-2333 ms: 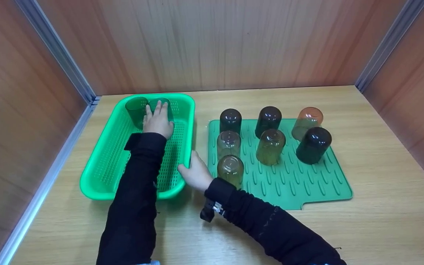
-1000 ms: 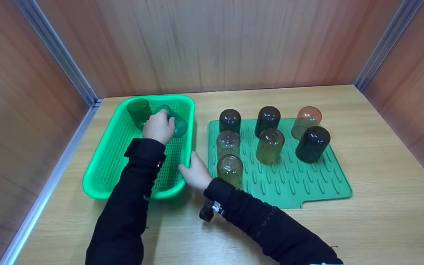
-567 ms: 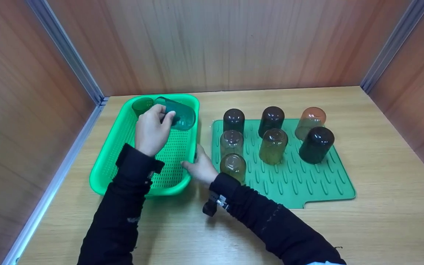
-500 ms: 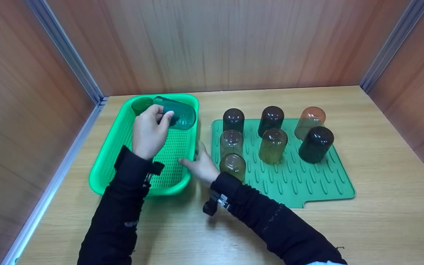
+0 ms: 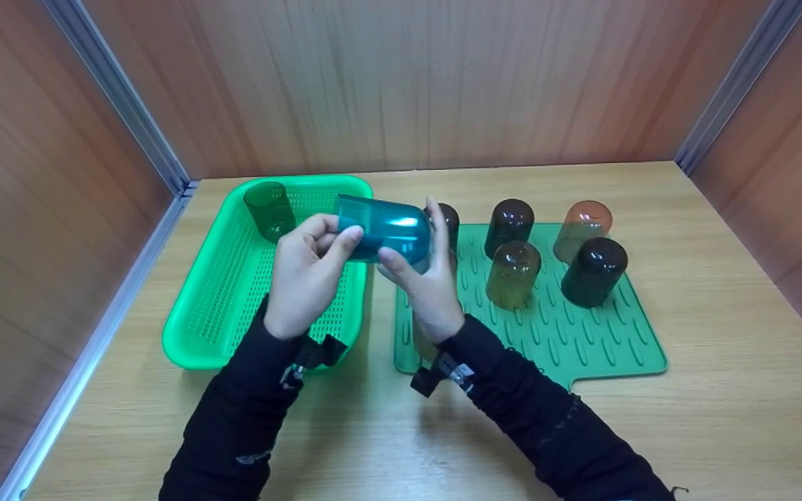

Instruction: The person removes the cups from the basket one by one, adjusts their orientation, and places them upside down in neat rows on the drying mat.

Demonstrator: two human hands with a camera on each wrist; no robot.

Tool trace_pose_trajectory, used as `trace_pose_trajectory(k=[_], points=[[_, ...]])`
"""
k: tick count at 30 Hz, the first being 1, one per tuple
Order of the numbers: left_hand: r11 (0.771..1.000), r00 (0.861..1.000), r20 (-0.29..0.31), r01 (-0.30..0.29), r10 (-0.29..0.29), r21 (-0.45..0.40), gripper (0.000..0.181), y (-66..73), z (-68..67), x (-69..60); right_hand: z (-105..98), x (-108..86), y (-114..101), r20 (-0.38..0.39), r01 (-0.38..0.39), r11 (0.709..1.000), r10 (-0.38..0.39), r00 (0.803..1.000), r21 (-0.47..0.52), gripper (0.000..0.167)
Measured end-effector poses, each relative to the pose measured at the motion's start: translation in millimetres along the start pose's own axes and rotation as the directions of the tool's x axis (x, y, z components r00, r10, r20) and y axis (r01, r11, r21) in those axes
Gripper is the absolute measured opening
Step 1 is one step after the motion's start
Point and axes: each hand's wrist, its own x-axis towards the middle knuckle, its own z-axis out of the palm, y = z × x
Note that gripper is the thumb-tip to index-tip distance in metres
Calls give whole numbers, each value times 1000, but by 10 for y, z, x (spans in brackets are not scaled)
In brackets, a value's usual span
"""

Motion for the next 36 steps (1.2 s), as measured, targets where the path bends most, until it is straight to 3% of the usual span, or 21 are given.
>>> trace_pose_trajectory(k=[4, 7, 11, 17, 21, 24, 26, 29, 31, 33, 36], points=[[995, 998, 44, 38, -34, -96, 17, 38, 101, -48, -92, -45, -18, 38, 130, 990, -131, 991, 46, 96], [993, 997, 63, 60, -54, -106, 17, 34, 176, -83, -175, -72, -35, 36, 203, 979, -204, 978, 24, 92], [988, 994, 91, 72, -61, -135, 17, -10, 277, -146, -330, -127, -86, 38, 212, 975, -210, 977, -65, 85], [977, 986, 148, 98, -70, -189, 18, -93, 419, -259, -609, -222, -231, 118, 197, 957, -175, 977, -211, 69], [995, 979, 203, 49, -31, -82, 25, -150, 494, -345, -808, -296, -370, 147, 198, 927, -159, 976, -317, 60], [993, 976, 211, -77, 57, 91, 30, -203, 545, -413, -968, -319, -484, 133, 187, 905, -147, 980, -382, 59], [961, 972, 203, -164, 118, 225, 39, -253, 587, -468, -1086, -319, -557, 105, 172, 877, -140, 985, -448, 60], [875, 961, 223, -244, 161, 419, 64, -364, 664, -586, -1278, -312, -655, 67, 133, 802, -116, 991, -582, 62], [820, 955, 264, -256, 133, 512, 81, -450, 717, -677, -1397, -308, -697, 56, 101, 739, -85, 995, -666, 62], [782, 944, 320, -256, 77, 568, 92, -544, 764, -759, -1468, -322, -743, 62, 90, 679, -66, 996, -728, 62], [771, 923, 384, -238, -9, 591, 97, -675, 810, -830, -1578, -333, -740, 78, 110, 591, -80, 994, -799, 62]])
